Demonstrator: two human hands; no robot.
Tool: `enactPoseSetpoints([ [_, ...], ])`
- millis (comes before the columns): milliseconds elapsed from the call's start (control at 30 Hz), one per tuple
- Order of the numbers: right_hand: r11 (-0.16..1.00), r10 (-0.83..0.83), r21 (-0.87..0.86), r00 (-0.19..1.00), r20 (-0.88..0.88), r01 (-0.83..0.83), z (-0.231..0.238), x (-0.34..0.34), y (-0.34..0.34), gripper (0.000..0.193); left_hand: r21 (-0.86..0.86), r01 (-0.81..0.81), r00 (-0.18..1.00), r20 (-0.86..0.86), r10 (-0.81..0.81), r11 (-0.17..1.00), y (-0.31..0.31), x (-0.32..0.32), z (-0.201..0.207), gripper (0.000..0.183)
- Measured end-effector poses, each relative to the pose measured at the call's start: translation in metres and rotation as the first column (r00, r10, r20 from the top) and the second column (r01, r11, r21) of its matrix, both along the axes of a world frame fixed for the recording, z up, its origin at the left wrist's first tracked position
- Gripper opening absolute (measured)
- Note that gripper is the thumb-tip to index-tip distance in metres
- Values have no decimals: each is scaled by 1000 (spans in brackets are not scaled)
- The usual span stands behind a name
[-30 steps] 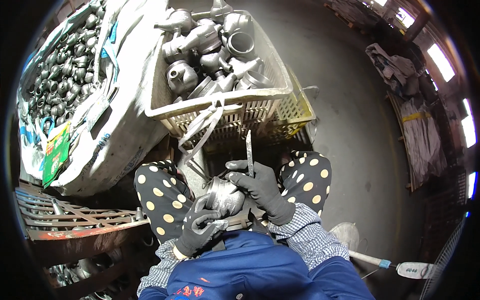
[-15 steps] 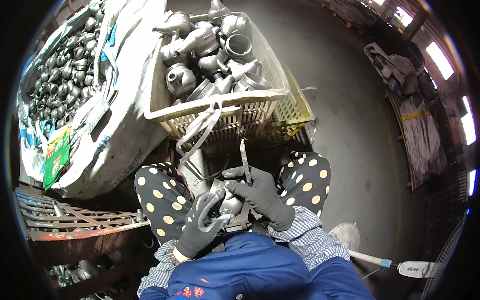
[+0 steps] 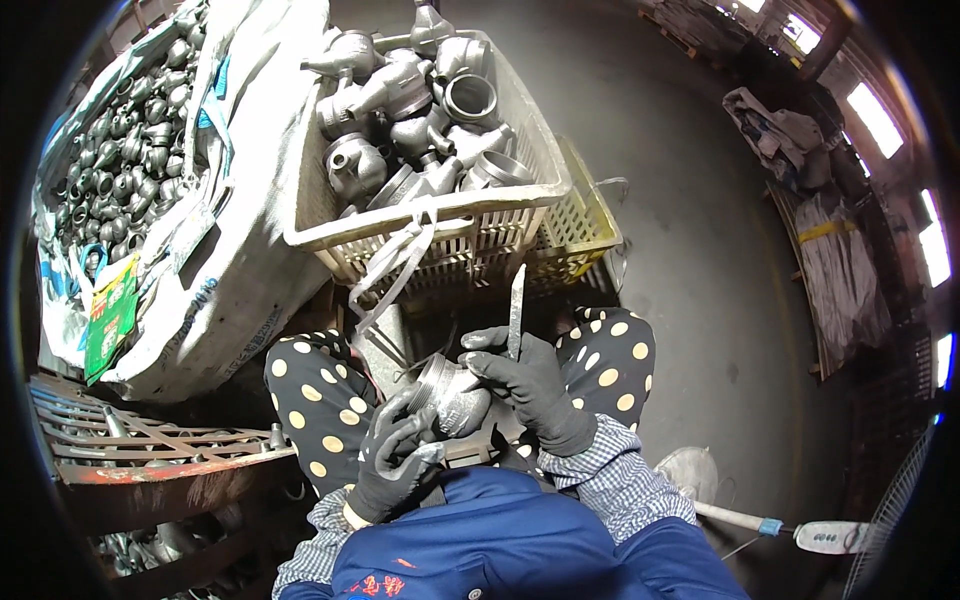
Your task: The person scrapes the interior and exterior surfaces of metal valve body castings using a small handheld scraper tool, then places them into a plastic bin.
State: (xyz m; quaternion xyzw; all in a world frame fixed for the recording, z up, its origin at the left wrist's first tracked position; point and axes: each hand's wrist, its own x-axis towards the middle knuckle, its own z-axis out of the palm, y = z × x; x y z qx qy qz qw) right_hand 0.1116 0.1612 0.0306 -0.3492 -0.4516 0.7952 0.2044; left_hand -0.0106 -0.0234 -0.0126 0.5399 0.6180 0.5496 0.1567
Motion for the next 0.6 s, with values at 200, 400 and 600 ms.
enactPoseSetpoints([
  [200,999,-34,-27,999,-37,33,-1,3,3,27,-122,-12,982,-187,-11,992,6,-3,11,43],
  [400,981,-74,-184,997,-34,67,-3,13,15,23,-60,-56,637,767,82,997,-4,-2,-16,31],
  [600,970,-69,-236,998,-9,65,-33,17,14,25,-74,-107,514,849,119,992,4,7,-9,44],
])
